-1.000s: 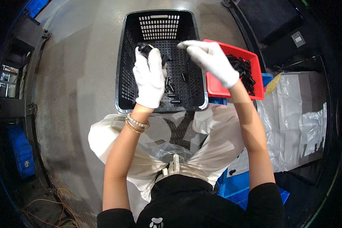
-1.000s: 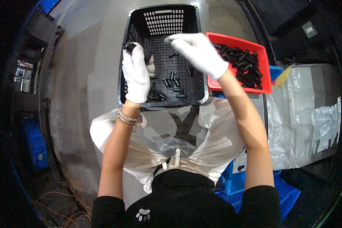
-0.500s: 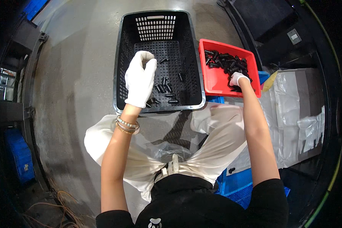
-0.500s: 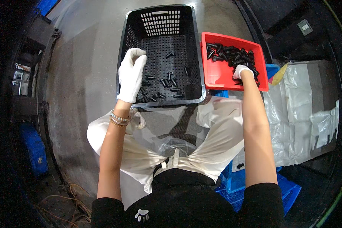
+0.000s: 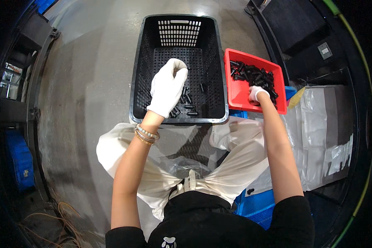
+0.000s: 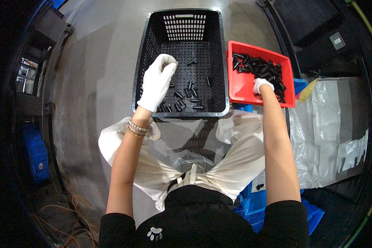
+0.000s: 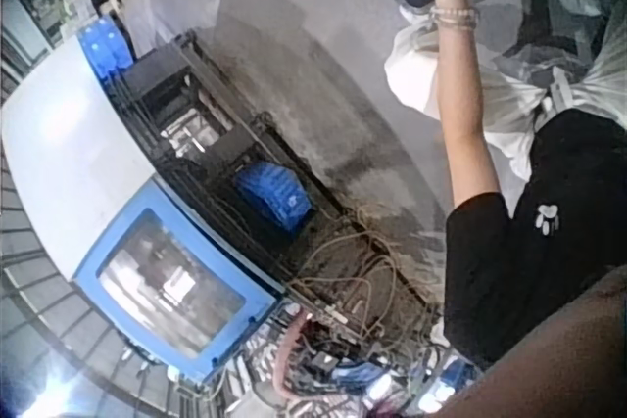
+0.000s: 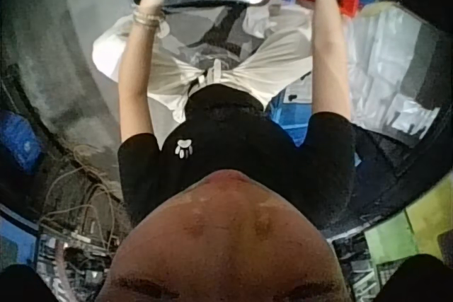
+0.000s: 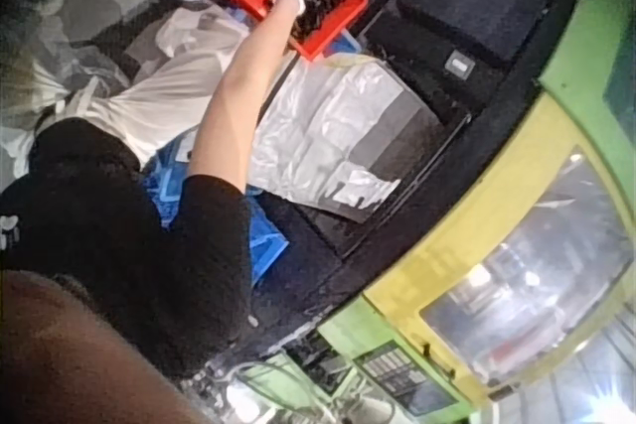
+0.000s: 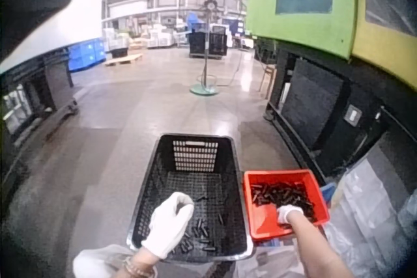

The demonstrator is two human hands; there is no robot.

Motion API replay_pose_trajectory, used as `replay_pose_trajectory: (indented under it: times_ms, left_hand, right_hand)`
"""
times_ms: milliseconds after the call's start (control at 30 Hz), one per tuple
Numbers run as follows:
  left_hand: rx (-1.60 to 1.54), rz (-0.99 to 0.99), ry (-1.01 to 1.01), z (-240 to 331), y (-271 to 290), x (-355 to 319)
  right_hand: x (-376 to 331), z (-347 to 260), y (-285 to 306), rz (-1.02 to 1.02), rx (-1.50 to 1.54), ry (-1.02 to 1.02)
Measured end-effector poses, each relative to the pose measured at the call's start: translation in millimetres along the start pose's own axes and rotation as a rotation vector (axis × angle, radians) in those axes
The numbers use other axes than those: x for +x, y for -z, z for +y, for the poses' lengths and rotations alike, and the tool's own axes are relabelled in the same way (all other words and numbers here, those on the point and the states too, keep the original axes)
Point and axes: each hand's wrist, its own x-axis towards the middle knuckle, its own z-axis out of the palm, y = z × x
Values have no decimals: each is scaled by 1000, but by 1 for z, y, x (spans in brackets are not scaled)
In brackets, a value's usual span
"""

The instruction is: The person inserts small plastic components into a larger black housing by hand.

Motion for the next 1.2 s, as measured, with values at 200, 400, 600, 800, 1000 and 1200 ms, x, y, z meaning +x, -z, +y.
replay_pose_trajectory:
  times_ms: [200,400,600,800,1000,1200]
  left_hand:
    - [41,-48,32,-2,10,-4]
    - [40,-81,-19,-6,7,-5]
    - [-16,-124,-8,1,-2,-2]
    - [19,-172,-23,3,-7,-2]
    - [-9,-260,73,-5,-23,-1]
    - [-432,-380,270,-12,-55,-1]
  right_hand:
    - [20,-32,-16,-336,-183,26]
    - [31,-17,-19,-375,-286,-161]
    - [-12,-20,11,-445,-33,92]
    - [-72,-67,70,-310,321,308]
    - [-115,-59,106,-165,957,519]
    - [-160,-113,120,-546,1421,894]
